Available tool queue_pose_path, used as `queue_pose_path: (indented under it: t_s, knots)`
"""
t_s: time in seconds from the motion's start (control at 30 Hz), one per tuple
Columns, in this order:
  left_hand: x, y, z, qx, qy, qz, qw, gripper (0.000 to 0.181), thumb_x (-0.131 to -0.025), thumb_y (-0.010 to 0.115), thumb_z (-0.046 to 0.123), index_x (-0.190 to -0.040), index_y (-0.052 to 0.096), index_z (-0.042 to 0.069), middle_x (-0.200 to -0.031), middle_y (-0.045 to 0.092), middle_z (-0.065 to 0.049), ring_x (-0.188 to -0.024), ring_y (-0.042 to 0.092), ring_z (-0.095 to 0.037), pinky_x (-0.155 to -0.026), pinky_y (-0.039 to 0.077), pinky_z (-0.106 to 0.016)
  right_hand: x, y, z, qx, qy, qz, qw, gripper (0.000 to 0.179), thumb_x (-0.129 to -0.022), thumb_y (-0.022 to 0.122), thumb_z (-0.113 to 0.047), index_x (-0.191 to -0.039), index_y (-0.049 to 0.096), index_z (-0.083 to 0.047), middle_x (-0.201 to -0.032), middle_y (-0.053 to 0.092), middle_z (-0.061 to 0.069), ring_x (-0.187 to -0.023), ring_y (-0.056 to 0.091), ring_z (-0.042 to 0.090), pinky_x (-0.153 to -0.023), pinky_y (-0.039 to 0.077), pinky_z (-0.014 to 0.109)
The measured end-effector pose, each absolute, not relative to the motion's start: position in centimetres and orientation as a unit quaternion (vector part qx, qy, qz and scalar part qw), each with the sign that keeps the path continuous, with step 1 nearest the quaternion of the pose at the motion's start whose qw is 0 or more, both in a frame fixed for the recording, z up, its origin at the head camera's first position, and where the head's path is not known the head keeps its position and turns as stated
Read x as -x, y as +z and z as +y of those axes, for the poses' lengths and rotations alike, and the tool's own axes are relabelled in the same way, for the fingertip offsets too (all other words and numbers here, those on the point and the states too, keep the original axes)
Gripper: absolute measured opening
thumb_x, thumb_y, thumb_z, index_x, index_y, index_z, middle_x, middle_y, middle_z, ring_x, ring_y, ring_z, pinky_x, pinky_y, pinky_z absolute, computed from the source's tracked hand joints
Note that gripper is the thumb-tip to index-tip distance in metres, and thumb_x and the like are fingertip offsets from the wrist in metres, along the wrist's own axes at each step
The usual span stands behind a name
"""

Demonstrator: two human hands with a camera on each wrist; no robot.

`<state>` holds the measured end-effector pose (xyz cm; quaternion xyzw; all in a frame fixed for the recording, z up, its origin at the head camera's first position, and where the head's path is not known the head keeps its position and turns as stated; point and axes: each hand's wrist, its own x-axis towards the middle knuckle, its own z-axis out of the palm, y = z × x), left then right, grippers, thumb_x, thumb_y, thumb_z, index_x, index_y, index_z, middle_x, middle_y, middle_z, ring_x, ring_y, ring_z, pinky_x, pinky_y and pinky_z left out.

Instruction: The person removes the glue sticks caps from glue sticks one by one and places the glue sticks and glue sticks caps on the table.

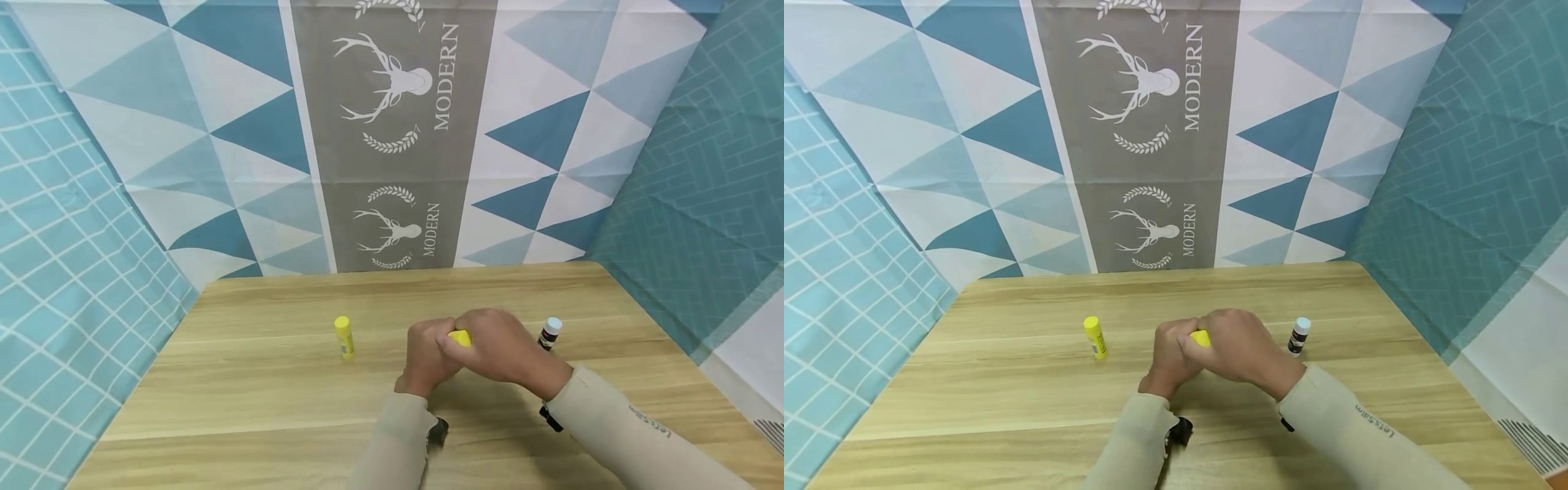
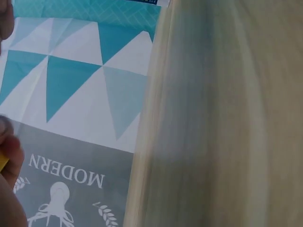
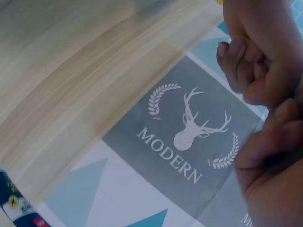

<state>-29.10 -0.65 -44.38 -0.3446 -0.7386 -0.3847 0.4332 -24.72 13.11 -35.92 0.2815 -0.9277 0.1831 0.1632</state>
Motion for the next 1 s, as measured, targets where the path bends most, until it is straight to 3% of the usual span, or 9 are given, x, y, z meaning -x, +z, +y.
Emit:
queue_pose_path:
  t_s: [0.13, 0.33, 0.57, 0.87, 1.0]
  knots:
    - [29.1, -44.5, -0.6, 0.351, -0.406, -0.737, 0.411, 0.023, -0.069, 0.069, 0.01, -0.059, 0.048, 0.013, -0.05, 0.046, 0.005, -0.047, 0.032, 0.001, -0.047, 0.029, -0.01, 24.9, -36.0, 13.3, -0.319, 0.161, -0.914, 0.192, 0.033, -0.089, 0.062, -0.031, -0.06, 0.048, -0.026, -0.055, 0.04, -0.016, -0.047, 0.038, 0.001, -0.044, 0.035, 0.023]
    - [29.2, -44.5, -0.4, 0.331, -0.385, -0.748, 0.427, 0.023, -0.068, 0.066, 0.013, -0.056, 0.047, 0.014, -0.047, 0.041, 0.007, -0.046, 0.026, 0.004, -0.045, 0.026, -0.01, 24.7, -35.8, 13.3, -0.329, 0.132, -0.908, 0.222, 0.039, -0.091, 0.057, -0.027, -0.056, 0.04, -0.023, -0.053, 0.033, -0.013, -0.046, 0.031, 0.003, -0.044, 0.03, 0.023]
    - [29.0, -44.5, -0.5, 0.339, -0.373, -0.757, 0.417, 0.028, -0.064, 0.071, 0.012, -0.054, 0.045, 0.015, -0.048, 0.038, 0.007, -0.047, 0.024, 0.002, -0.046, 0.025, -0.011, 24.6, -35.6, 13.7, -0.324, 0.122, -0.922, 0.174, 0.044, -0.096, 0.056, -0.032, -0.056, 0.041, -0.023, -0.052, 0.033, -0.012, -0.046, 0.031, 0.003, -0.046, 0.031, 0.023]
    - [28.8, -43.9, -0.7, 0.375, -0.393, -0.772, 0.33, 0.008, -0.072, 0.076, 0.011, -0.071, 0.068, 0.013, -0.059, 0.06, 0.006, -0.05, 0.044, 0.0, -0.052, 0.036, -0.012, 24.9, -34.8, 14.5, -0.37, 0.14, -0.913, 0.099, 0.033, -0.101, 0.055, -0.038, -0.075, 0.063, -0.02, -0.066, 0.051, -0.015, -0.055, 0.046, -0.001, -0.054, 0.043, 0.023]
    - [28.8, -43.7, -0.6, 0.369, -0.393, -0.768, 0.346, 0.013, -0.072, 0.076, 0.01, -0.067, 0.064, 0.013, -0.056, 0.055, 0.007, -0.049, 0.041, -0.001, -0.051, 0.034, -0.012, 25.0, -34.4, 14.6, -0.373, 0.139, -0.912, 0.095, 0.033, -0.101, 0.055, -0.04, -0.077, 0.065, -0.019, -0.068, 0.053, -0.015, -0.056, 0.046, -0.001, -0.054, 0.043, 0.023]
